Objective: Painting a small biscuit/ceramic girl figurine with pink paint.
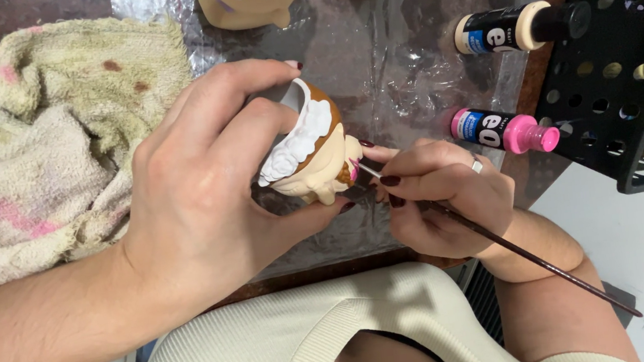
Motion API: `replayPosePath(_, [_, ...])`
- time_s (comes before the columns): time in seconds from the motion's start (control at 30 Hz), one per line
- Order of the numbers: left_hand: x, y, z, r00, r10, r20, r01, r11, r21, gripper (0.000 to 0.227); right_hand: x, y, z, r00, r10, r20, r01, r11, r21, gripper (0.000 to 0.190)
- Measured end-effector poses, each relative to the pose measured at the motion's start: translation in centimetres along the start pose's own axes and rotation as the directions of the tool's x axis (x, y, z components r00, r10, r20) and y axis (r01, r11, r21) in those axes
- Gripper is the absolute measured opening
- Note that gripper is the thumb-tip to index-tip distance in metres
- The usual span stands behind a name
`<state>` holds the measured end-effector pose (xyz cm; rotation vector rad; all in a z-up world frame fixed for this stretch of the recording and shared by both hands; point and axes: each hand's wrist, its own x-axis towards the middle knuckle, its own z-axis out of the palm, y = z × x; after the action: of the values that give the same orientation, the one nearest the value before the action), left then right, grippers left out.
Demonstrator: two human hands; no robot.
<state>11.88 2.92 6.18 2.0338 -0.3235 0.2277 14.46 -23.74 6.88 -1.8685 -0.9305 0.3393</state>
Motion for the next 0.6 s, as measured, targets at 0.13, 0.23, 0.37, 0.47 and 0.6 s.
replayPosePath(0.13, [0.02,0.03,0.01,1.000,-0.001,-0.001,0.001,1.000,-0.001,0.058,0.08,-0.03,0.00,1.000,-0.007,0.004,0.007,1.000,-0.025,0.018])
replayPosePath(0.23, [0.11,0.07,-0.03,1.000,-0.002,-0.001,0.002,1.000,-0.005,0.057,0.00,-0.04,-0.03,1.000,0.002,-0.001,-0.002,1.000,0.013,0.018])
replayPosePath(0.37, [0.05,0.00,-0.04,1.000,-0.008,0.005,0.008,1.000,0.000,0.057,-0.01,-0.01,0.00,1.000,0.008,0.008,-0.007,1.000,-0.030,0.019])
replayPosePath(0.47, [0.07,0.00,-0.07,1.000,0.002,0.000,-0.002,1.000,-0.003,0.057,0.02,-0.03,-0.01,1.000,0.001,-0.001,-0.001,1.000,-0.025,0.019])
replayPosePath(0.6, [0.04,-0.02,-0.08,1.000,0.005,0.000,-0.005,1.000,-0.003,0.057,0.00,0.04,-0.02,1.000,-0.004,0.004,0.004,1.000,-0.015,0.019])
